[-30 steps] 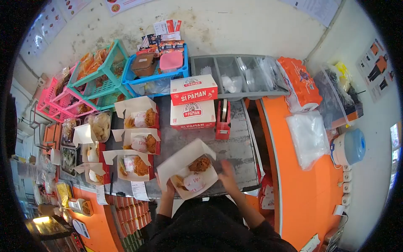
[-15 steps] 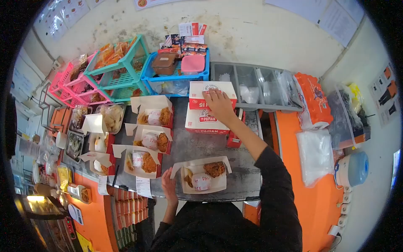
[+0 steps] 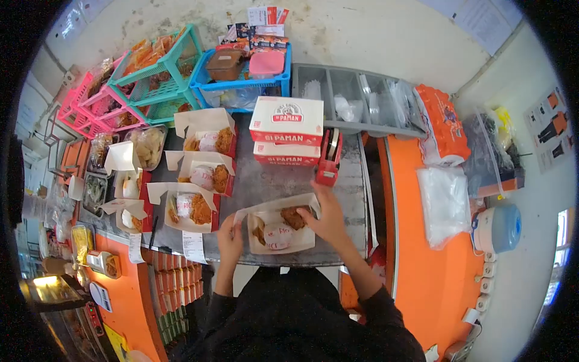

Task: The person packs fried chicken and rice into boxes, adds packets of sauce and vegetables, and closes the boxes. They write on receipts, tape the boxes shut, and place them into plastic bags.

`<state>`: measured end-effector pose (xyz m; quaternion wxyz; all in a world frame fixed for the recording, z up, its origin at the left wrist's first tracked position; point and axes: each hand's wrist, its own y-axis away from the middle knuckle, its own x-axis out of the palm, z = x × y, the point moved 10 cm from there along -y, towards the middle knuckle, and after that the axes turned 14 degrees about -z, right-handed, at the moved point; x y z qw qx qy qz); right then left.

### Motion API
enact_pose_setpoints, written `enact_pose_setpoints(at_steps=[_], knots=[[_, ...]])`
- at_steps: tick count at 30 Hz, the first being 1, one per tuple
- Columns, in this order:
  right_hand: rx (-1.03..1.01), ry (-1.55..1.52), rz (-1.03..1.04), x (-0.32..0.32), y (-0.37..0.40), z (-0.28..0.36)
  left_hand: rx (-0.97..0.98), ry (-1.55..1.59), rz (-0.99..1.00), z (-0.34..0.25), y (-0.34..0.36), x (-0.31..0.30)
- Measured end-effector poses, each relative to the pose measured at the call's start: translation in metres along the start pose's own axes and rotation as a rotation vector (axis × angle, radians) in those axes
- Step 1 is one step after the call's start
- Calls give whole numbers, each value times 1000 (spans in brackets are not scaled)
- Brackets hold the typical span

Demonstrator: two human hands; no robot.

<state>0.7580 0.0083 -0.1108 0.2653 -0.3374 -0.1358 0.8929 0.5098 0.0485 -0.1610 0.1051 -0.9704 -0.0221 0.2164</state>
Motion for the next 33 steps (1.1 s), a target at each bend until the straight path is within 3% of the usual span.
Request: enact_pose_setpoints(at_steps=[2,3,4,6,7,10,11,13,14,16,17,19,20,22,23,25,29,31,33], knots=[[141,-100,40,12,50,-43,-77,2,47,8,11,2],[264,-207,73,19,71,-63,23,-78,2,7,21,2],[263,-206,68,25,87,-67,125,-159,-47,7,31,4],[100,-140,-189,19,112,-50,79,-54,-43,18,49,19],[168,-255,-225,23,117,-46,45,-7,-71,13,49,21],[182,-187,-283,11,96,-44,27,-14,-38,4,38,16],[188,-184,-283,4,83,-38,-16,-57,5,8,33,18],[467,22,-1,15,74,-53,-62,-48,55,7,29,18],[469,22,-3,16,80,-56,-61,-48,58,12,31,15],[281,-143,-129,11,91,-47,148,-138,182,17,38,20],[278,-141,-126,11,102,-52,146,-136,179,28,40,20],[223,181,85,23,122,-60,314,-44,220,24,47,22],[223,180,88,21,124,-63,312,-46,219,25,50,20],[154,-345,214,30,127,-41,255,222,306,19,59,22],[152,-340,213,29,123,-41,256,227,306,18,57,23],[120,-374,297,32,120,-35,62,291,317,33,55,25],[49,-189,395,41,124,-40,80,223,408,51,53,27],[42,-198,411,44,128,-42,263,196,490,42,56,30],[51,-193,406,47,132,-43,203,170,517,57,57,35]])
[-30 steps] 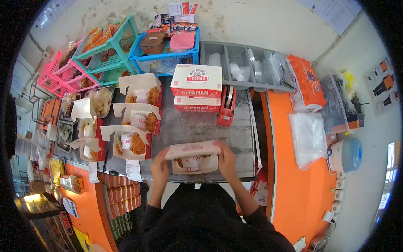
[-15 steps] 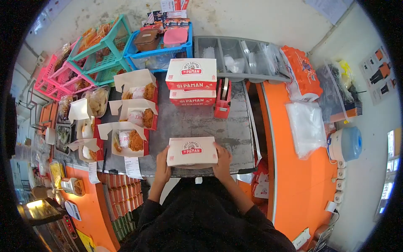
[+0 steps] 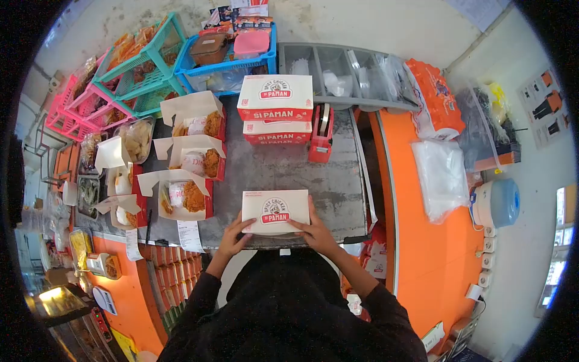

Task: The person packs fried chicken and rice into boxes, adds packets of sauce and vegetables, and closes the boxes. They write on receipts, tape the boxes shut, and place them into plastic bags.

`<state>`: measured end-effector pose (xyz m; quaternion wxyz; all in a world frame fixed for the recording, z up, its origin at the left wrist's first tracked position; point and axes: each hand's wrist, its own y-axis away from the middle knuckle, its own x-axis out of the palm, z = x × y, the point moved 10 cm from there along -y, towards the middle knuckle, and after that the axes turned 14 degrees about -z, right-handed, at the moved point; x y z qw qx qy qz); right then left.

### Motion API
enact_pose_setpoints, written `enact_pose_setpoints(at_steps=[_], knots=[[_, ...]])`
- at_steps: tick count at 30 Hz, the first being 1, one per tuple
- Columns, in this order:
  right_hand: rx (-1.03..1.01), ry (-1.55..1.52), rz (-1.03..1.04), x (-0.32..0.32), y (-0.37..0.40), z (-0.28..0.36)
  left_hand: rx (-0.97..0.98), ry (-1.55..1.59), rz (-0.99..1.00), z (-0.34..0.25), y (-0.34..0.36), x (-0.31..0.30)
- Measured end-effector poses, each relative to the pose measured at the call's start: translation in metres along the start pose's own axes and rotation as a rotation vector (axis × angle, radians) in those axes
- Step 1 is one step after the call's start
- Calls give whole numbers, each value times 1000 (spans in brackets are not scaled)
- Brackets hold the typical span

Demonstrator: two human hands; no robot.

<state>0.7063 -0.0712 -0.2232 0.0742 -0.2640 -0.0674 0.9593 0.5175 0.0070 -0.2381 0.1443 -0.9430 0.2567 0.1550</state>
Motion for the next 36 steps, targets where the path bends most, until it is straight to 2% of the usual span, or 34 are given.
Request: enact_pose_setpoints(at_steps=[2,4,5,7,8,10,11,13,15,17,18,20,21,23,24,26,27,29,31,33,35,36], knots=[[9,2,-14,0,-1,10,-60,-9,28,9,-1,-1],[-177,436,-67,-12,-1,29,61,-131,52,0,-4,0],[-172,437,-65,-10,0,20,58,-128,55,-14,-4,-2],[-520,679,-14,9,1,28,240,-763,5,-42,-8,-7],[-518,681,-22,8,-5,29,247,-764,8,-39,-15,-4],[-487,645,-11,6,-17,30,629,-797,226,-49,-8,37],[-483,646,-11,3,-21,19,629,-794,228,-48,-8,44],[-167,-29,-149,-33,-48,-19,548,-623,49,-55,-24,41],[298,-249,-703,-89,-69,-56,482,-610,-16,-61,-31,50],[175,168,-1094,-135,-97,-28,412,-599,-82,-64,-36,56],[173,165,-1095,-133,-111,-49,379,-579,-137,-65,-39,56],[565,-74,-813,-90,-133,-148,351,-562,-190,-66,-43,55],[566,-79,-816,-92,-133,-141,330,-543,-193,-64,-45,54],[720,-1134,-882,-68,-122,-131,309,-526,-197,-61,-49,54],[718,-1135,-880,-66,-114,-123,296,-505,-220,-60,-52,52],[576,-918,-872,-74,-102,-106,284,-482,-250,-60,-62,50],[578,-914,-866,-72,-99,-110,277,-504,-270,-60,-67,49],[361,-300,-887,-84,-96,-121,264,-525,-291,-60,-78,50],[305,-252,-889,-82,-91,-130,287,-528,-299,-57,-84,51],[474,-339,-1073,-95,-67,-120,292,-532,-319,-54,-83,51],[325,9,-941,-100,-52,-63,343,-579,-294,-55,-85,56],[295,32,-845,-86,-41,-45,339,-579,-299,-54,-85,56]])
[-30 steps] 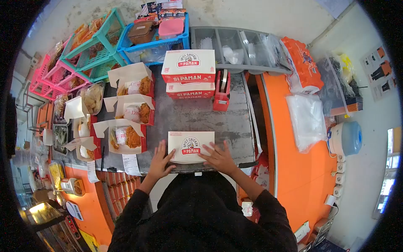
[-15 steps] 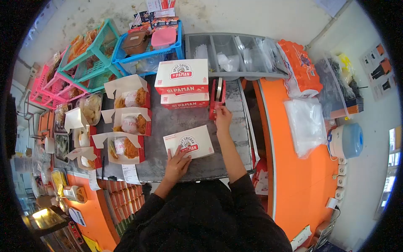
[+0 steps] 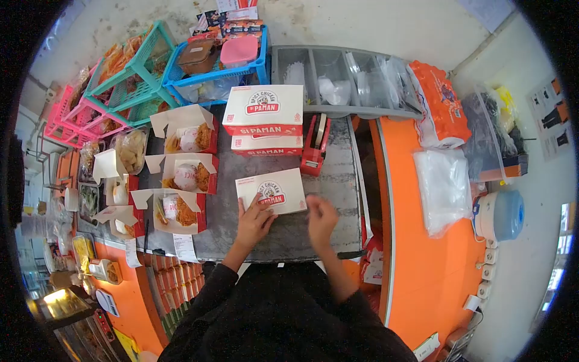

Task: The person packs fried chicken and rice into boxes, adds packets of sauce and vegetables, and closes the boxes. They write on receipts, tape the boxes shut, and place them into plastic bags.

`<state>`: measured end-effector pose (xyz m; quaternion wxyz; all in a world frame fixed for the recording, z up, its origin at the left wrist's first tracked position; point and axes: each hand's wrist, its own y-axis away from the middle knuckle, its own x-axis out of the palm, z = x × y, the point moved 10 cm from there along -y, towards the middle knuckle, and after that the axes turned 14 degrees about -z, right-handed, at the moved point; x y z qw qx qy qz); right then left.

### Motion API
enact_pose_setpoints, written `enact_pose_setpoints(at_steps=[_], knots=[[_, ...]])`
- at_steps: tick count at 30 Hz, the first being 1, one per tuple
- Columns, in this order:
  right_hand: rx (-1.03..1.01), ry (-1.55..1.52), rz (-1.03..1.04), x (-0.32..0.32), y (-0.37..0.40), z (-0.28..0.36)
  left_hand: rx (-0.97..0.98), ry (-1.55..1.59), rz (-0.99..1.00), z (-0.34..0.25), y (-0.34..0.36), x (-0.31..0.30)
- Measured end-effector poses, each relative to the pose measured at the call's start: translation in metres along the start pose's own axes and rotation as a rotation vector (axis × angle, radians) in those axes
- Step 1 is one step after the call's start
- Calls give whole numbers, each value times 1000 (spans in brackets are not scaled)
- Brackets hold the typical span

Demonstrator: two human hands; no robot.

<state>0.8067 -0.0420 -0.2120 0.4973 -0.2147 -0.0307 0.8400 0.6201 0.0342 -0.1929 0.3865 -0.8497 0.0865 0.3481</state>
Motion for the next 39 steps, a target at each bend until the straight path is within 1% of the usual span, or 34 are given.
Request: enact_pose_setpoints(at_steps=[1,2,3,4,5,7,8,9,10,11,12,13,14,15,16,17,19,21,22,23,24,25,26,27,29,30,31,32,33,35,36,37,39], knots=[[-43,21,93,6,19,15,40,-38,21,-2,1,3],[-47,23,100,10,27,34,79,-75,43,-4,3,6],[244,-151,108,16,39,32,71,-75,41,-1,5,5],[537,-320,115,22,53,21,134,-108,73,-5,7,7],[534,-314,124,27,51,14,197,-142,101,-8,8,10],[785,-312,91,47,65,-30,180,-158,127,-11,9,13],[784,-321,104,54,67,-40,181,-176,152,-10,5,14],[668,-264,157,55,61,-44,176,-197,147,-8,-1,12],[555,-205,208,54,60,-46,120,-159,214,-8,-1,14],[552,-214,225,51,65,-51,65,-118,275,-7,-2,15],[414,-33,208,42,63,-51,62,-135,265,-9,-5,10],[273,145,182,39,68,-44,-79,11,202,-4,-9,-1],[264,133,187,42,82,-35,-218,158,136,5,-11,-17],[229,122,130,35,95,-23,-218,150,126,12,-7,-39],[193,109,73,33,101,-5,-233,20,-73,29,-7,-87],[187,98,76,47,105,14,-240,-110,-270,46,-6,-136],[-410,-35,484,117,140,120,-403,-332,-738,95,7,-233],[-330,-109,396,164,134,182,-510,-451,-910,159,15,-283],[-331,-100,358,190,128,192,-505,-453,-912,184,11,-298],[-335,-92,316,208,125,196,-520,-330,-601,219,-9,-284],[-336,-93,312,214,126,192,-527,-205,-288,244,-13,-263],[-223,-43,473,231,130,173,-524,-202,-290,261,2,-268],[-114,4,625,249,136,157,-550,26,-168,280,21,-251],[-123,1,613,249,148,153,-569,253,-42,285,38,-234],[-365,-152,347,209,182,160,-475,172,-223,259,63,-240],[-364,-151,341,213,189,157,-533,223,-307,250,74,-238],[-338,-211,281,210,194,155,-594,277,-388,242,81,-237],[-308,-267,223,204,196,154,-592,218,-426,232,78,-240],[-301,-259,220,204,195,152,-595,222,-416,227,74,-242],[-151,-181,255,207,174,149,-746,182,-295,228,70,-243],[-188,-68,282,204,164,170,-660,47,-268,226,64,-247],[-184,-61,278,202,163,167,-660,53,-261,226,64,-247],[-224,-45,354,208,167,159,-738,204,-214,232,67,-241]])
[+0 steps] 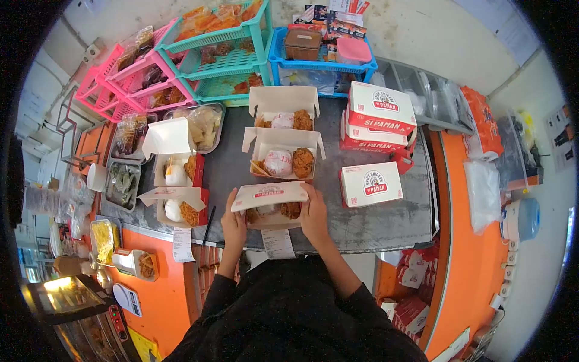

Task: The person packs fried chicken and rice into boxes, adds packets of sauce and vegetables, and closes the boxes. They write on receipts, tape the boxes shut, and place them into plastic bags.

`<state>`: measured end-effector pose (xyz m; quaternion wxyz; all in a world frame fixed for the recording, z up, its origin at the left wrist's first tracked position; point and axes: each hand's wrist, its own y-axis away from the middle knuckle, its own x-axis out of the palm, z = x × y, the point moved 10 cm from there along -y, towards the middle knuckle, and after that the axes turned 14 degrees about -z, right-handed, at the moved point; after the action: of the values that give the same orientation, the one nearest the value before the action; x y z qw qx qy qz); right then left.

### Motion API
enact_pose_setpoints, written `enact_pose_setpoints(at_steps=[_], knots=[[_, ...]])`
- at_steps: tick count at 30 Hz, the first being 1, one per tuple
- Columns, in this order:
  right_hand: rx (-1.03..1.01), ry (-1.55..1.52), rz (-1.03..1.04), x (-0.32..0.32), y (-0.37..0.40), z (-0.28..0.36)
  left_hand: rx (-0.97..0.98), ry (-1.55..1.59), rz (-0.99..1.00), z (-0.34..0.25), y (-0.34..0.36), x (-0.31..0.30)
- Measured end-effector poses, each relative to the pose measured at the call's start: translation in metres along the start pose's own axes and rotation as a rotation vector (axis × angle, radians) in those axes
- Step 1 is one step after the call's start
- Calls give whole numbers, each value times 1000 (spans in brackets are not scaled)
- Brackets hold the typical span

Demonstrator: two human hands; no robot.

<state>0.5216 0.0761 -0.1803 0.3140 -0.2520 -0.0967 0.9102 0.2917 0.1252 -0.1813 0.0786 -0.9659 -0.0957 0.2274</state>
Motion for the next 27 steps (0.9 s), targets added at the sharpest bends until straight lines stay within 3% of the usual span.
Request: enact_pose_setpoints(at_steps=[1,3,4,6,9,12,16,18,19,20,21,22,23,24,25,26,27], knots=[[1,3,-5,-2,6,-6,2,3,5,9,-1,-3],[-97,211,137,4,28,-13,378,-152,144,7,14,5],[-94,214,139,0,29,-18,375,-151,147,11,18,4],[-133,-148,344,9,41,-9,300,164,261,16,29,7],[-52,-257,452,9,37,2,247,316,300,8,29,7],[-204,-55,496,14,38,0,185,188,336,28,28,15],[-131,-98,508,22,41,-21,251,88,485,41,27,24],[-246,-25,453,16,42,-7,317,24,498,36,24,24],[-242,-23,452,15,42,-10,484,-89,431,22,23,20],[-508,202,409,14,44,1,488,-86,432,15,23,16],[-772,433,353,14,49,9,671,-372,403,6,29,16],[-770,443,343,13,45,10,852,-658,365,0,32,21],[-760,472,397,18,46,10,1069,-604,417,-10,44,34],[-745,506,453,20,47,9,1084,-583,423,-10,44,41],[-665,271,419,4,33,28,1093,-451,424,-20,47,44],[-663,290,407,-9,25,22,1102,-322,424,-31,51,47],[-516,204,227,-42,3,11,1022,-241,380,-37,47,48]])
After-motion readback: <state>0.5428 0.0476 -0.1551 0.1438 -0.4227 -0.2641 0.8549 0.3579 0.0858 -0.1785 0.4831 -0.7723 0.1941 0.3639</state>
